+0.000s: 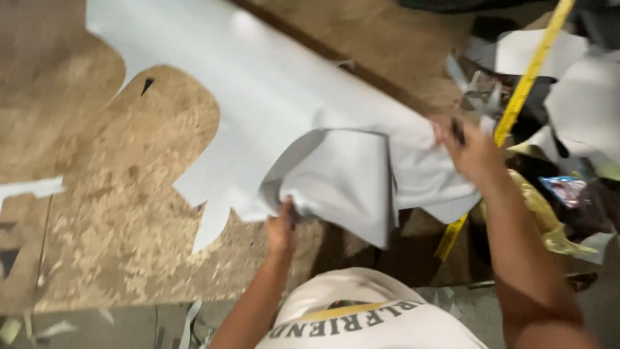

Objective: The person measures and marks a large white sheet of material using a yellow measuring tape and a black marker. They then use a black pattern piece to trace a curved shape onto the white material. Finally, the person uses scissors to cut out the traced shape from the white sheet.

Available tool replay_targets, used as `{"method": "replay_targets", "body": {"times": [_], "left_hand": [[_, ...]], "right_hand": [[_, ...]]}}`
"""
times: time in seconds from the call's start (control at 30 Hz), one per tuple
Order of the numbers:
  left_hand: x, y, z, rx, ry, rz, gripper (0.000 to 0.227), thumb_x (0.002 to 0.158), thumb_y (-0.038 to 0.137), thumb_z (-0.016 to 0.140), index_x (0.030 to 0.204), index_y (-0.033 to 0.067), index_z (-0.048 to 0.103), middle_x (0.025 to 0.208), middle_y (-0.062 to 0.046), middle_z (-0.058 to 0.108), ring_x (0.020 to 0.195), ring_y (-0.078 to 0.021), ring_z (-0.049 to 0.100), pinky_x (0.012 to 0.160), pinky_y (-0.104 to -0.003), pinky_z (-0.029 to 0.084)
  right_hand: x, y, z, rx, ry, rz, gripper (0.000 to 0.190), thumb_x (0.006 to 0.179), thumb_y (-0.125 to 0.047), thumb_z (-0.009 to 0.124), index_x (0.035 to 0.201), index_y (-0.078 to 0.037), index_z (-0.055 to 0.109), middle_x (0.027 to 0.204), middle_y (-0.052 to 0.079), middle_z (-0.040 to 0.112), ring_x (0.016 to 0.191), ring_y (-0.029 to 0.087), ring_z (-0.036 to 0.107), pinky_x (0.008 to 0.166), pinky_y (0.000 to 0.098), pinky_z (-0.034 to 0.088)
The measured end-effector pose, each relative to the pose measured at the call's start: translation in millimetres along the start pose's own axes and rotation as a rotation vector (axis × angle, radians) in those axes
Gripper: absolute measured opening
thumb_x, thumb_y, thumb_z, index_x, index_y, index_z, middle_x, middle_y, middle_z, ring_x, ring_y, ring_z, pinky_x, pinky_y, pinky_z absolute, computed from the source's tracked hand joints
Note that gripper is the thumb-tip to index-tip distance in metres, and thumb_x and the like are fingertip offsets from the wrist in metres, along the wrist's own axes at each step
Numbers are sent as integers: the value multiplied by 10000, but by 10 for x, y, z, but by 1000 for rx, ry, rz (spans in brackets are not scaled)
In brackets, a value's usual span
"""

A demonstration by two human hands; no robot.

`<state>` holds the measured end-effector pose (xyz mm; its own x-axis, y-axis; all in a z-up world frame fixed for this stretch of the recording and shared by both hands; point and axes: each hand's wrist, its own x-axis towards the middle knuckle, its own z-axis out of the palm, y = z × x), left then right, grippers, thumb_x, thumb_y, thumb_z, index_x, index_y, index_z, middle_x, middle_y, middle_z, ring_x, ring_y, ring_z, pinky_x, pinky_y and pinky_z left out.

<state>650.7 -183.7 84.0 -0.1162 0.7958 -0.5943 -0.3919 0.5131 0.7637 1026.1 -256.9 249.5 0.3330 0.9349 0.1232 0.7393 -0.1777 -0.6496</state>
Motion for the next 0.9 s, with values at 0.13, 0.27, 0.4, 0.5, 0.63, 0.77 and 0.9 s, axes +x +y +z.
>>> {"method": "replay_targets", "body": {"times": [0.13, 0.27, 0.4, 0.5, 0.63, 0.77, 0.9], "left_hand": [[190, 123, -899, -50, 268, -18, 766, 891, 325, 833, 1449, -40, 456, 1384, -299, 532, 1336, -463, 495, 1095, -697, 319], [176, 6, -1438, -134, 346, -101, 850, 907, 334, 814, 1509, -63, 364, 1428, -362, 464, 1376, -521, 452, 1132, -697, 310], [436, -150, -1802, -93, 224, -124, 764, 905, 257, 830, 1445, -62, 393, 1245, -318, 574, 1035, -432, 666, 879, -630, 536], [378, -78, -1951, 101, 47, -223, 676, 878, 185, 836, 1351, -76, 429, 1063, -309, 632, 712, -429, 734, 651, -538, 668], [89, 382, -1925, 186, 27, -229, 693, 907, 219, 810, 1392, -88, 421, 1105, -313, 637, 750, -412, 754, 661, -512, 691], [185, 524, -1998, 351, 91, -194, 683, 956, 354, 762, 1368, -113, 481, 1120, -297, 659, 919, -395, 747, 776, -521, 665], [441, 844, -2070, 523, 163, -43, 679, 983, 409, 700, 1413, -83, 514, 1303, -337, 621, 1235, -450, 615, 986, -576, 554]], "right_hand": [[-852, -56, 792, 76, -351, 349, 324, 986, -311, 619, 1010, -30, 779, 980, 230, 773, 1045, 411, 710, 935, 481, 544], [-1380, 45, 1720, 98, -671, 599, 547, 880, -496, 676, 1178, -49, 775, 990, 155, 842, 1108, 358, 735, 905, 493, 565], [-1444, 51, 2175, -25, -649, 651, 776, 819, -705, 721, 1314, -108, 716, 1220, 196, 766, 1178, 392, 698, 947, 506, 573], [-1399, -52, 2181, -274, -602, 710, 809, 811, -747, 666, 1421, -221, 597, 1272, 207, 739, 1182, 396, 699, 940, 512, 569], [-1393, -221, 2034, -263, -471, 733, 893, 876, -722, 665, 1424, -26, 553, 1239, 282, 725, 1155, 439, 697, 905, 557, 559], [-1577, 321, 2538, 132, -446, 660, 550, 828, -409, 846, 1063, 83, 772, 907, 284, 766, 834, 419, 728, 695, 484, 559], [-1467, -731, 2350, 635, -363, 773, 241, 942, -178, 726, 840, 9, 613, 642, -11, 400, 434, 151, 399, 362, 310, 372]]}}
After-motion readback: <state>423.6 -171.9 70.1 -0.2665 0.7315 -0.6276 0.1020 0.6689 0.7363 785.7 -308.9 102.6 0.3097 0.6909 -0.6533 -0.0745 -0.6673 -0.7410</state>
